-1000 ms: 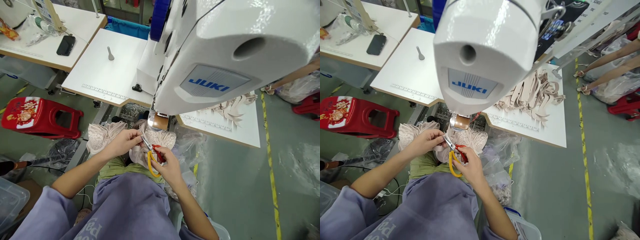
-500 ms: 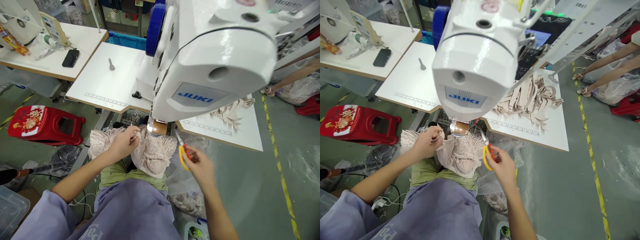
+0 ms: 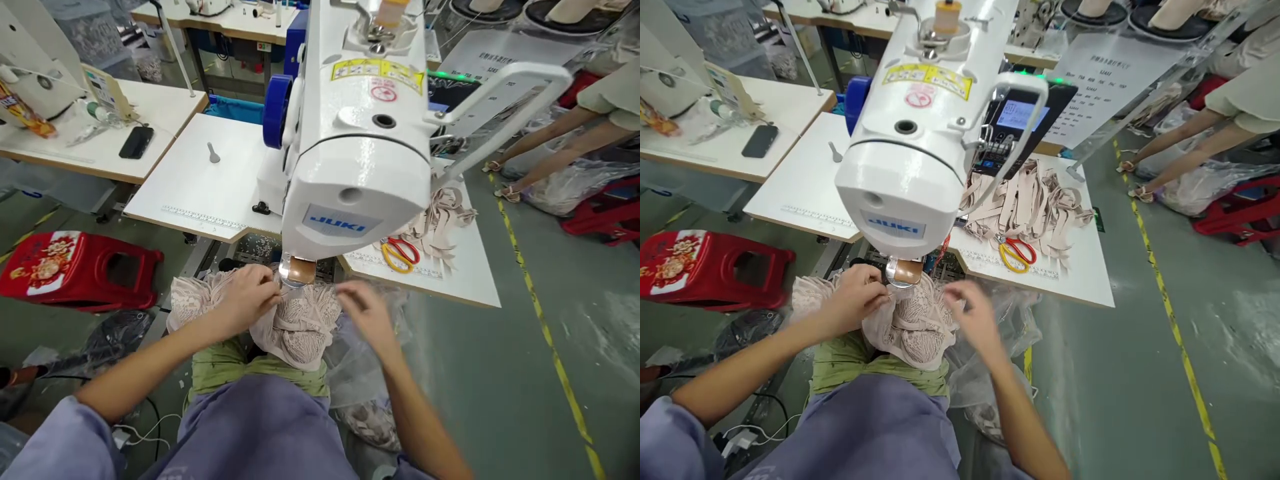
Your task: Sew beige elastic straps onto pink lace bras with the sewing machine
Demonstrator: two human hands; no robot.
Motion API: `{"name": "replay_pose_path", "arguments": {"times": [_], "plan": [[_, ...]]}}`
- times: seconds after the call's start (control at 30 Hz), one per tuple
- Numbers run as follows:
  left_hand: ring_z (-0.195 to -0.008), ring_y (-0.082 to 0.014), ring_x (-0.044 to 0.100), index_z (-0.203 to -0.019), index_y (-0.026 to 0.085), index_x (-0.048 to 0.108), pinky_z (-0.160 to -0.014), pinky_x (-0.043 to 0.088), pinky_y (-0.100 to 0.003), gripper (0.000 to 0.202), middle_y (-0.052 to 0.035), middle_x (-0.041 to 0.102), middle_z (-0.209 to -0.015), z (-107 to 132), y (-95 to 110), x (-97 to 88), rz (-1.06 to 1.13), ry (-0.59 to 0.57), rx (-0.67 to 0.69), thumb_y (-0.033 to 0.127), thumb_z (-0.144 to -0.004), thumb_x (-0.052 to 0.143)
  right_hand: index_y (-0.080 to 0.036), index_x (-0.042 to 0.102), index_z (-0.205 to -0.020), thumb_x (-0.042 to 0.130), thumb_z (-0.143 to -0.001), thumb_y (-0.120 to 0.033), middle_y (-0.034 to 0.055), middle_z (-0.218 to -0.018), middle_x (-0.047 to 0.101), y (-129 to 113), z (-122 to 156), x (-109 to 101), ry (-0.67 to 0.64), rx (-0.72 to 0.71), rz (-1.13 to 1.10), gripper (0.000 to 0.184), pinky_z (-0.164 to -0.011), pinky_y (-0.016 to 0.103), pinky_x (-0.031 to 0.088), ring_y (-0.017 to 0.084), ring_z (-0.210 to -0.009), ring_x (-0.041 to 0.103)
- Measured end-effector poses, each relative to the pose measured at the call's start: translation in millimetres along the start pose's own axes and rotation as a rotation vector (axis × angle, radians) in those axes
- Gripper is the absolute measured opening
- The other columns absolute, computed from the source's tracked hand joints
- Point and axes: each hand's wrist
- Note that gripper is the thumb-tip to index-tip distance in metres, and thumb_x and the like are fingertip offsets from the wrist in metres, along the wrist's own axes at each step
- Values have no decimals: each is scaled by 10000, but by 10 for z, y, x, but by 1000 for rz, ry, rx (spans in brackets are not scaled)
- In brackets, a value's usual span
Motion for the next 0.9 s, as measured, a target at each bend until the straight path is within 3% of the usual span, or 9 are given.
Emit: {"name": "replay_pose_path", "arguments": {"times": [0.07,0.13,0.27,0.37,0.43,0.53,0.63,0.73,0.9], "plan": [[-754,-202,577,-763,175,568,-699,431,-319,385,-80,633,-785,22,115,152,-37,65,115,371,-1025,365,-221,684,-1101,663,-841,-569,99,-1110,684,-256,247,291,-284,-24,-101,436,-895,403,512,265,-996,642],[-597,-164,508,-729,188,523,-586,358,-283,418,-23,559,-631,25,248,250,-22,63,182,404,-1035,337,-208,674,-1115,700,-763,-664,98,-1093,681,-420,372,510,-367,-13,-233,577,-908,419,509,277,-977,636],[-525,-124,442,-700,201,452,-532,282,-258,406,24,489,-582,-52,522,252,213,88,71,391,-1037,328,-205,666,-1014,420,-953,-642,40,-836,666,-559,355,674,-105,208,-587,505,-748,329,535,185,-741,615],[-517,-102,407,-663,207,381,-512,298,-231,417,46,434,-573,-142,652,188,521,107,-164,380,-1038,323,-206,641,-920,565,-924,-539,-3,-706,634,-647,207,617,147,351,-656,341,-566,242,480,134,-602,568],[-527,-101,423,-657,199,418,-511,318,-222,439,44,446,-576,-176,657,161,609,146,-254,397,-1038,328,-210,621,-921,678,-859,-475,-25,-678,628,-702,56,538,220,344,-652,278,-545,223,467,120,-578,570],[-525,-109,492,-898,172,635,-528,344,-227,332,40,546,-592,-176,551,143,456,227,-267,422,-1007,445,-215,602,-919,695,-843,-410,-49,-631,604,-713,-213,417,238,280,-558,229,-550,216,451,110,-557,562],[-529,-124,564,-1184,177,651,-545,354,-240,290,27,649,-623,-173,405,137,169,282,-123,340,-991,509,-212,600,-914,653,-852,-357,-65,-584,560,-638,-468,330,176,231,-383,166,-530,218,401,105,-526,504],[-539,-130,597,-1133,188,707,-551,346,-259,273,10,698,-634,-207,324,121,-38,320,35,254,-1005,475,-201,610,-903,613,-833,-307,-39,-645,611,-552,-667,284,114,150,-273,128,-570,237,430,125,-578,531],[-504,-129,597,-1136,180,729,-523,333,-275,298,8,715,-610,-273,308,95,-165,354,18,255,-1005,472,-184,655,-825,600,-775,-305,41,-775,710,-461,-871,271,74,64,-125,142,-704,307,513,208,-764,635]]}}
Point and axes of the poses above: each hand's wrist, its own z-axis away from the middle knuckle, its own x-axis out of the palm, y = z × x
